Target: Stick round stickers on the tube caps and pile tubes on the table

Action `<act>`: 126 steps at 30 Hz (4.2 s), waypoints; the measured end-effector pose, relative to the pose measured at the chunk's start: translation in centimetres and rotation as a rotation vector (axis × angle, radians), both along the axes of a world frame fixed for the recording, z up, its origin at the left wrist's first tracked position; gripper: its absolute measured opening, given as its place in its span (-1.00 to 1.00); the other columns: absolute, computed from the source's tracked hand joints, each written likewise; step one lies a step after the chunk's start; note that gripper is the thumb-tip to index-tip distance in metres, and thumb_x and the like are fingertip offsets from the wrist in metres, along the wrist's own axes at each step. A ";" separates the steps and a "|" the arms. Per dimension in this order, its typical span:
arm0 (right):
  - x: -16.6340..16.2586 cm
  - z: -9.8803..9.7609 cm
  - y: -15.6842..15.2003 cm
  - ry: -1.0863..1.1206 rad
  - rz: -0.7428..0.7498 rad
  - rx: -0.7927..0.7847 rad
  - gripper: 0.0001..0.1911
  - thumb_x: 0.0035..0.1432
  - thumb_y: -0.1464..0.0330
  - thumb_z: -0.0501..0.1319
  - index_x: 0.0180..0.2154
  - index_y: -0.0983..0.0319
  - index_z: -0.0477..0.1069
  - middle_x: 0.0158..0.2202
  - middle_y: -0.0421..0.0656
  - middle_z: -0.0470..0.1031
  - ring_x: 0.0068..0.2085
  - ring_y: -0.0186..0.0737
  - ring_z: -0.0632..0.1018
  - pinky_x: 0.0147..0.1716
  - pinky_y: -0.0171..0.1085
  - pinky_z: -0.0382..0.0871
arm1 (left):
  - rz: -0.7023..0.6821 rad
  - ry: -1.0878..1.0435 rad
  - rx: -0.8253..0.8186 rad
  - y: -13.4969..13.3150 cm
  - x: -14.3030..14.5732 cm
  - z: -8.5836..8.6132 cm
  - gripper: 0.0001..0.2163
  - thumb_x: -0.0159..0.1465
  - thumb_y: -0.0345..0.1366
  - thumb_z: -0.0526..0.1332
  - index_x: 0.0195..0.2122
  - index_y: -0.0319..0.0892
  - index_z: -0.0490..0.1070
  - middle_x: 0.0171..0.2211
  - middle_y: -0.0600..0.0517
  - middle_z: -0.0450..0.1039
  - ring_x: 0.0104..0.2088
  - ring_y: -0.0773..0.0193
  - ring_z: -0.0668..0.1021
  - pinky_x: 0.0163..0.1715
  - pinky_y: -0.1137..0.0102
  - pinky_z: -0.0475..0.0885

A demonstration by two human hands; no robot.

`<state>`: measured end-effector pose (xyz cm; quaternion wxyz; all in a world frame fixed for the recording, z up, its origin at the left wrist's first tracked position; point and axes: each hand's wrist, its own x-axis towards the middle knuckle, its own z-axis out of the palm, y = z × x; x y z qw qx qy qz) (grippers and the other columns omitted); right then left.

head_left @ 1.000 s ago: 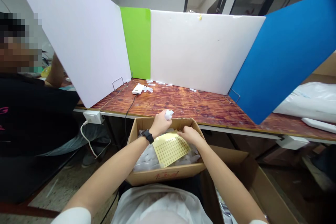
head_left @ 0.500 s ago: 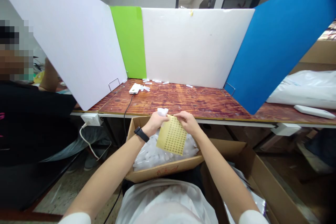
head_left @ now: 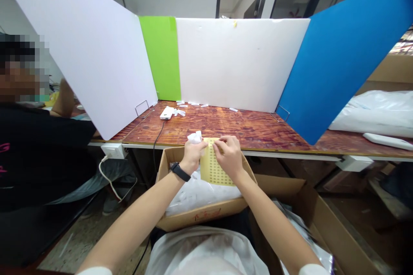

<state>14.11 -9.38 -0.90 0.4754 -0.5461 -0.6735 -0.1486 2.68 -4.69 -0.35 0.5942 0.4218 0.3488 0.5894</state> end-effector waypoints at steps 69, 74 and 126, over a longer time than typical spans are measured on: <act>2.1 0.4 1.4 0.816 0.608 -0.410 -0.87 0.00 0.30 0.19 -0.43 0.23 0.28 -0.50 -0.26 0.31 -0.46 -0.35 0.34 -0.43 -0.35 0.21 | 0.023 0.520 0.496 0.6 -1.5 0.0 -0.90 -0.09 -0.48 0.11 -0.55 -0.19 0.19 -0.58 0.17 0.19 -0.57 0.44 0.26 -0.53 0.52 0.18; 1.8 3.8 0.2 0.703 0.748 -0.433 -0.91 0.02 0.34 0.18 -0.44 0.22 0.31 -0.39 -0.21 0.35 -0.34 -0.32 0.39 -0.30 -0.32 0.24 | 0.088 0.605 0.642 -0.2 -2.1 0.3 -0.89 -0.04 -0.47 0.10 -0.57 -0.17 0.15 -0.62 0.17 0.18 -0.60 0.44 0.24 -0.55 0.50 0.17; -2.5 1.4 1.7 0.267 0.249 -0.132 -0.81 0.08 0.39 0.09 -0.26 0.20 0.43 -0.27 -0.05 0.38 -0.21 -0.11 0.41 -0.19 -0.16 0.29 | 0.168 0.015 0.108 0.6 -1.4 0.3 -0.85 -0.18 -0.47 0.19 -0.51 -0.24 0.33 -0.57 0.13 0.34 -0.56 0.42 0.39 -0.52 0.51 0.30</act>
